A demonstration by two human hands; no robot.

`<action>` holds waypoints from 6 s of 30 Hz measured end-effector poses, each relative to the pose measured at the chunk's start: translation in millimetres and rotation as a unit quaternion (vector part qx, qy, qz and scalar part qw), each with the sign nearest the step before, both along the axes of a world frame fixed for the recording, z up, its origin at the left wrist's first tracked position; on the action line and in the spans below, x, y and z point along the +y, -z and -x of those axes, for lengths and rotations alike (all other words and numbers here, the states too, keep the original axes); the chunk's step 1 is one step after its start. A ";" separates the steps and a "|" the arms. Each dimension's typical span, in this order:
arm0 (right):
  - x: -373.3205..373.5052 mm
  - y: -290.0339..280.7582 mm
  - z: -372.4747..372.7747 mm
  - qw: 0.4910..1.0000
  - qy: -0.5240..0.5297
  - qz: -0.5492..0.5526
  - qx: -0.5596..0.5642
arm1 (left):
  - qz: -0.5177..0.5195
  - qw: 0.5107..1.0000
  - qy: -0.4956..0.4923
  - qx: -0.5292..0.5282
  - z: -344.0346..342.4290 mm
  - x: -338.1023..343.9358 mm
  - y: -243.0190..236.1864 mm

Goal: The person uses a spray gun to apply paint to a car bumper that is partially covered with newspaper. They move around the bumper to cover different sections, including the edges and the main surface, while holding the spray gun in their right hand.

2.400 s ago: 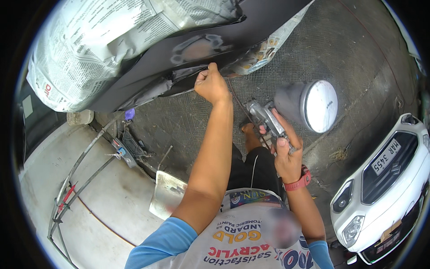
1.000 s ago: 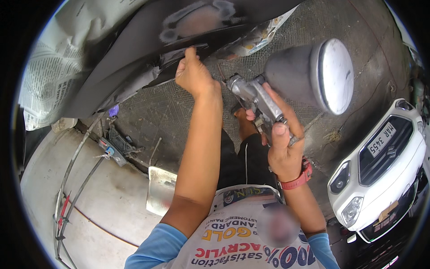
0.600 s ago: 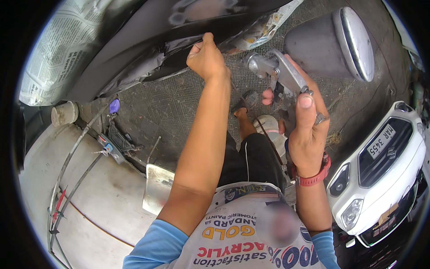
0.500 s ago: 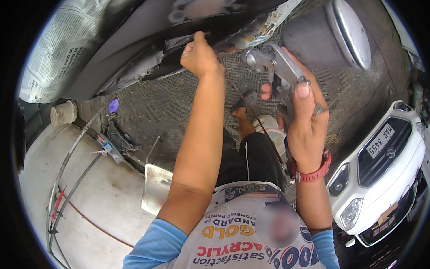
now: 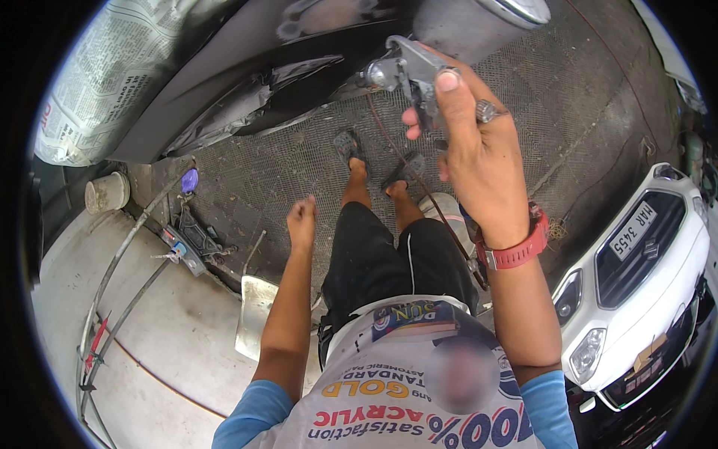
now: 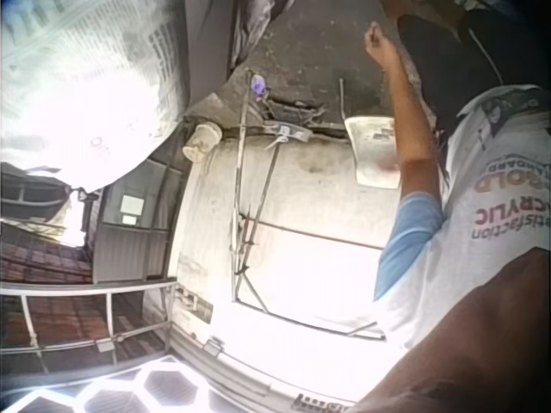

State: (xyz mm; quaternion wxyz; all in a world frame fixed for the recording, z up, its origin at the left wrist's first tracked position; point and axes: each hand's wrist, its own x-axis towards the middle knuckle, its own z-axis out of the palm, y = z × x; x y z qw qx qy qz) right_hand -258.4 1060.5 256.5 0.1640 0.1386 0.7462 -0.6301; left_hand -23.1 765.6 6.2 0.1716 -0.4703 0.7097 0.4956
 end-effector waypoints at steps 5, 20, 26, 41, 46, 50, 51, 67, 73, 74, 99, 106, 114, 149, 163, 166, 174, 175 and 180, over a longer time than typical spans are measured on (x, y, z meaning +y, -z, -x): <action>-9.6 -7.4 1.6 0.998 -0.005 0.067 -0.012 | 0.017 0.971 0.084 -0.223 -165.4 -42.5 42.0; 19.7 7.3 -4.9 0.998 0.055 -0.034 -0.015 | -0.024 0.985 0.142 -0.096 -39.8 4.1 -3.9; 15.1 11.2 -3.8 0.999 0.018 -0.038 0.005 | -0.022 0.984 0.147 -0.096 -33.8 9.8 -10.5; -8.7 5.1 -0.5 0.999 -0.022 -0.024 0.023 | 0.022 0.964 0.172 -0.203 -113.3 -15.8 6.5; -21.8 -4.1 -6.2 0.998 -0.052 0.019 0.023 | -0.021 0.976 0.145 -0.160 -90.8 -6.1 5.9; -23.5 2.0 -9.9 0.998 -0.019 0.060 0.017 | -0.039 0.974 0.153 -0.161 -78.0 -2.8 11.6; -21.4 4.8 -9.6 0.998 -0.009 0.059 0.011 | -0.038 0.974 0.153 -0.163 -72.9 1.0 8.3; 17.9 20.0 -46.0 0.998 0.036 0.038 0.046 | -0.383 0.884 0.220 0.153 78.2 150.5 -128.0; 7.9 19.1 -69.4 0.986 -0.015 0.115 0.117 | -0.515 0.815 0.154 0.217 83.8 175.7 -144.5; 8.2 18.4 -71.9 0.986 -0.009 0.110 0.125 | -0.509 0.819 0.174 0.201 84.8 173.1 -143.4; 84.0 -17.7 -80.9 0.970 0.161 0.025 0.178 | -0.492 0.801 0.288 0.182 116.0 257.5 -159.8; 38.9 -38.6 -66.9 0.973 0.082 0.132 0.173 | -0.473 0.810 0.258 0.231 109.0 201.2 -172.7; 3.0 -79.4 -55.2 0.977 -0.013 0.170 0.125 | -0.209 0.939 0.253 0.106 30.0 59.5 -113.8; -12.3 -80.8 -21.0 0.969 -0.033 0.165 0.183 | 0.034 0.973 0.214 -0.077 -113.8 -54.3 -62.6; 73.2 -26.5 -60.9 0.991 0.042 0.066 0.110 | 0.039 0.968 0.220 -0.115 -138.9 -61.1 -62.4; 57.9 -0.7 -54.9 0.995 0.030 0.058 0.082 | 0.056 0.965 0.242 -0.079 -92.6 -47.2 -98.1; 24.4 21.3 -36.6 0.993 -0.013 0.102 0.055 | 0.078 0.965 0.248 -0.033 -81.2 -51.6 -111.4; 25.0 18.3 -34.9 0.993 -0.025 0.101 0.048 | 0.085 0.963 0.253 -0.036 -93.9 -58.7 -104.0; 40.8 38.2 -29.0 0.995 0.007 0.078 0.064 | 0.086 0.952 0.272 -0.109 -133.5 -61.6 -99.5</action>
